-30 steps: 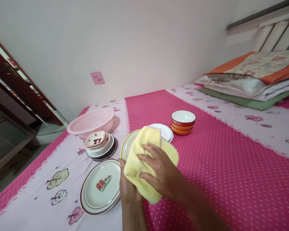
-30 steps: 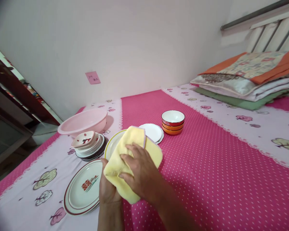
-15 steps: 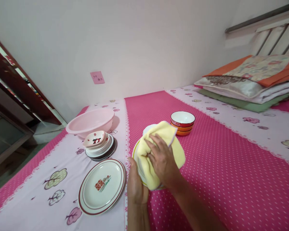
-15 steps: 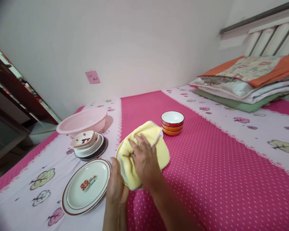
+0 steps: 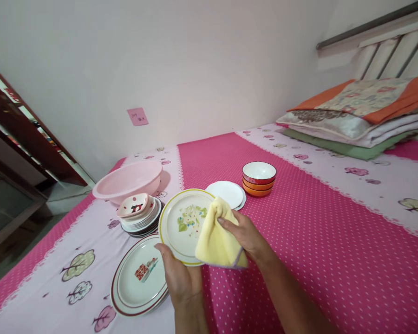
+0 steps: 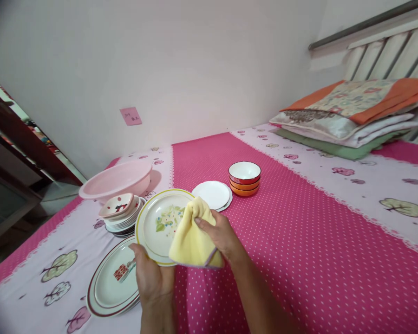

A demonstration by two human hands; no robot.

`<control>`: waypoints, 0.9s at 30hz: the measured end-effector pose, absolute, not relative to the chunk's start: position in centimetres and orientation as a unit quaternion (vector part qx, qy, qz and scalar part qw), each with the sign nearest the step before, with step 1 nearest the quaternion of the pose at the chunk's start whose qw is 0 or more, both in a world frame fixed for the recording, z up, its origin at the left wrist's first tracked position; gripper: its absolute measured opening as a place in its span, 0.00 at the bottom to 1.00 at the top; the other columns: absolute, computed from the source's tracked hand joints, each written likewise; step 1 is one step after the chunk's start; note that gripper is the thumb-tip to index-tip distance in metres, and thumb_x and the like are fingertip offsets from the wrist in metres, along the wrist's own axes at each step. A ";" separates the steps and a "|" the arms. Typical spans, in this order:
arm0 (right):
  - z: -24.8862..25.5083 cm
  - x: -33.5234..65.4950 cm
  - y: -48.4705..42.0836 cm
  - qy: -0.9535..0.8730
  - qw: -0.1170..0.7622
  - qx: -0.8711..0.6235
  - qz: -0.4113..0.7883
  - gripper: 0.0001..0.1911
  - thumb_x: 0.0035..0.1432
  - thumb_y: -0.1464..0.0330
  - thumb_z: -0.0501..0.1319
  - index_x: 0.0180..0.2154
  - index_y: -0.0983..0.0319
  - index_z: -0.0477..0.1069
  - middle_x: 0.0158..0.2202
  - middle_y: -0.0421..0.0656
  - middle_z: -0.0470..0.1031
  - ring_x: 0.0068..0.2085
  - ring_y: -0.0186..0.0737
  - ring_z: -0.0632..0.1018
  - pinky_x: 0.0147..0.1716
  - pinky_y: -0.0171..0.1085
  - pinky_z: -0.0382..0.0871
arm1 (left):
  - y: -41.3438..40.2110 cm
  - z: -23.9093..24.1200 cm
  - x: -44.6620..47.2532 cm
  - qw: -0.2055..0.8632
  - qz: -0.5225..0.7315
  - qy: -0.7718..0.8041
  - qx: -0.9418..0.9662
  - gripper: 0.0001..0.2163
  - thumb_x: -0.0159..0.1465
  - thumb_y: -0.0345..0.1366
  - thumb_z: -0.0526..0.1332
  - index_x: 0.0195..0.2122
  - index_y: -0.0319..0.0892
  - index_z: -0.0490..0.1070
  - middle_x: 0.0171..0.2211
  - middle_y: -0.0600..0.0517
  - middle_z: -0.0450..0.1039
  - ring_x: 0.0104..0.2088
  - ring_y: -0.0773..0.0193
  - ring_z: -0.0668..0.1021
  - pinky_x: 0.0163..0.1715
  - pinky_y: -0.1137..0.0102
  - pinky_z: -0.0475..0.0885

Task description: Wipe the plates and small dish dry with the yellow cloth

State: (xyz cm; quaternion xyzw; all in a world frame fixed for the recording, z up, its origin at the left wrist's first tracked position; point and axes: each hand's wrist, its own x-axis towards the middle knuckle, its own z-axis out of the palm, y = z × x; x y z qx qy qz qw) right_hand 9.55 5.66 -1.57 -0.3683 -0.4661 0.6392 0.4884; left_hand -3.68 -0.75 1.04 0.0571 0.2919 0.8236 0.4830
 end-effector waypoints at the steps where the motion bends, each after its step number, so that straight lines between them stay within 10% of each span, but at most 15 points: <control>1: -1.5 9.1 5.4 -0.436 0.483 -0.340 0.679 0.33 0.48 0.51 0.75 0.50 0.63 0.76 0.45 0.50 0.85 0.46 0.55 0.85 0.46 0.46 0.78 | -0.7 1.1 -3.5 0.475 0.829 0.286 0.065 0.31 0.73 0.59 0.45 0.67 0.47 0.69 0.67 0.43 0.69 0.69 0.51 0.68 0.66 0.59 0.66; 12: -1.0 10.7 5.4 -0.330 0.540 -0.351 0.690 0.26 0.40 0.59 0.78 0.41 0.63 0.79 0.36 0.47 0.86 0.36 0.52 0.85 0.41 0.45 0.77 | -1.1 0.5 -4.6 0.516 0.796 0.304 0.082 0.17 0.72 0.38 0.59 0.61 0.45 0.76 0.53 0.45 0.82 0.58 0.52 0.80 0.62 0.59 0.72; 27: -0.9 13.9 5.2 -0.442 0.420 -0.324 0.723 0.23 0.45 0.61 0.76 0.42 0.64 0.80 0.38 0.47 0.85 0.35 0.47 0.84 0.36 0.41 0.76 | -2.5 0.0 -7.2 0.578 0.667 0.429 0.194 0.16 0.58 0.36 0.75 0.47 0.43 0.81 0.37 0.45 0.86 0.42 0.45 0.86 0.41 0.56 0.82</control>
